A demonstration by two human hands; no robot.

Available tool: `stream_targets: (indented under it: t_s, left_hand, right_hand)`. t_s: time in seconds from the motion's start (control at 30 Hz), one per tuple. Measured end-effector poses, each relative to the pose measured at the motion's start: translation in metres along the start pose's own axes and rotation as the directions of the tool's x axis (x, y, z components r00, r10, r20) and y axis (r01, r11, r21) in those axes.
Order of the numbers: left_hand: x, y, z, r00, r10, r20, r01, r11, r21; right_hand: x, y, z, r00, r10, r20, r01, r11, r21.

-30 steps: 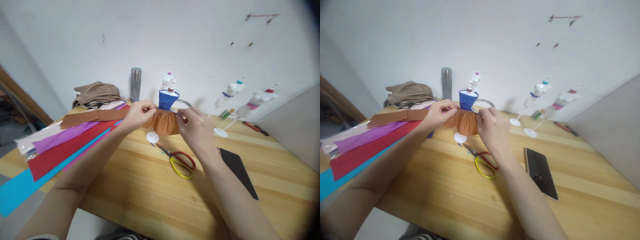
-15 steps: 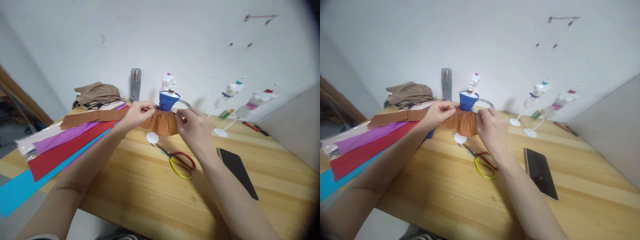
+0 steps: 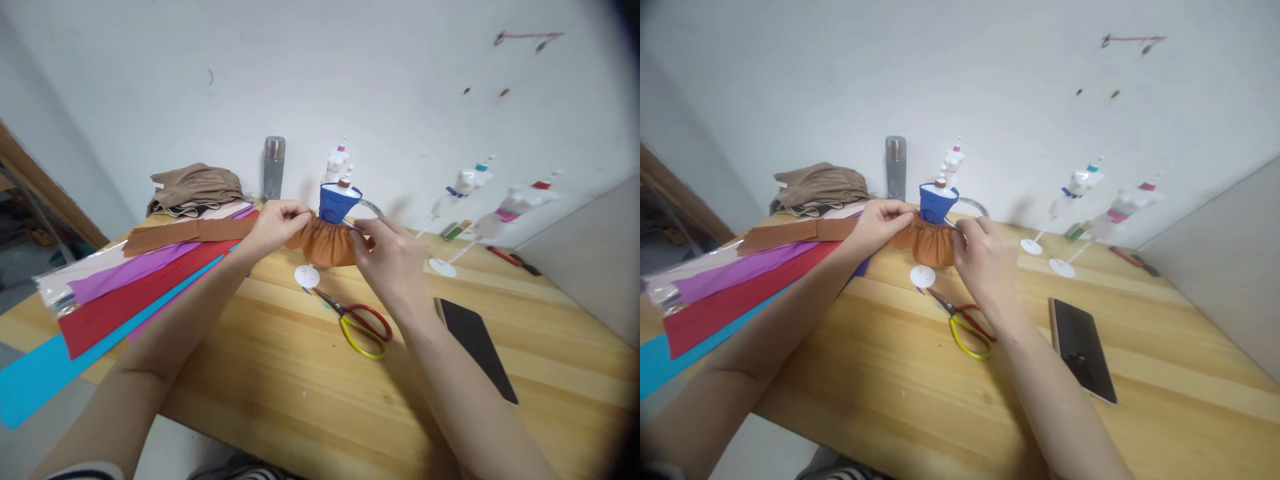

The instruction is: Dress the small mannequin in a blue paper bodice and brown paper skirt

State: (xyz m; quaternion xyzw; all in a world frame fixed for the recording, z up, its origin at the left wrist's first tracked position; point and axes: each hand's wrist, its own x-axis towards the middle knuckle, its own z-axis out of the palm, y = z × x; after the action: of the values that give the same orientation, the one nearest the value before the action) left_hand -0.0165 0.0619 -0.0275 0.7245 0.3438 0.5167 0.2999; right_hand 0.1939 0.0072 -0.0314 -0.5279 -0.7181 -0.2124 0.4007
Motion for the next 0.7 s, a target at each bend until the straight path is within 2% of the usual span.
stream_targets:
  t_s: [0.53, 0.7]
  left_hand:
    - [0.0030, -0.0033, -0.0030, 1.000, 0.022, -0.006, -0.022, 1.000, 0.001]
    - [0.0098, -0.0029, -0.0048, 0.999, 0.037, 0.037, -0.038, 0.999, 0.023]
  right_hand:
    - [-0.0009, -0.0009, 0.0030, 1.000, -0.016, -0.015, 0.016, 1.000, 0.027]
    - [-0.0014, -0.0002, 0.0048, 1.000, -0.014, -0.018, 0.015, 0.999, 0.045]
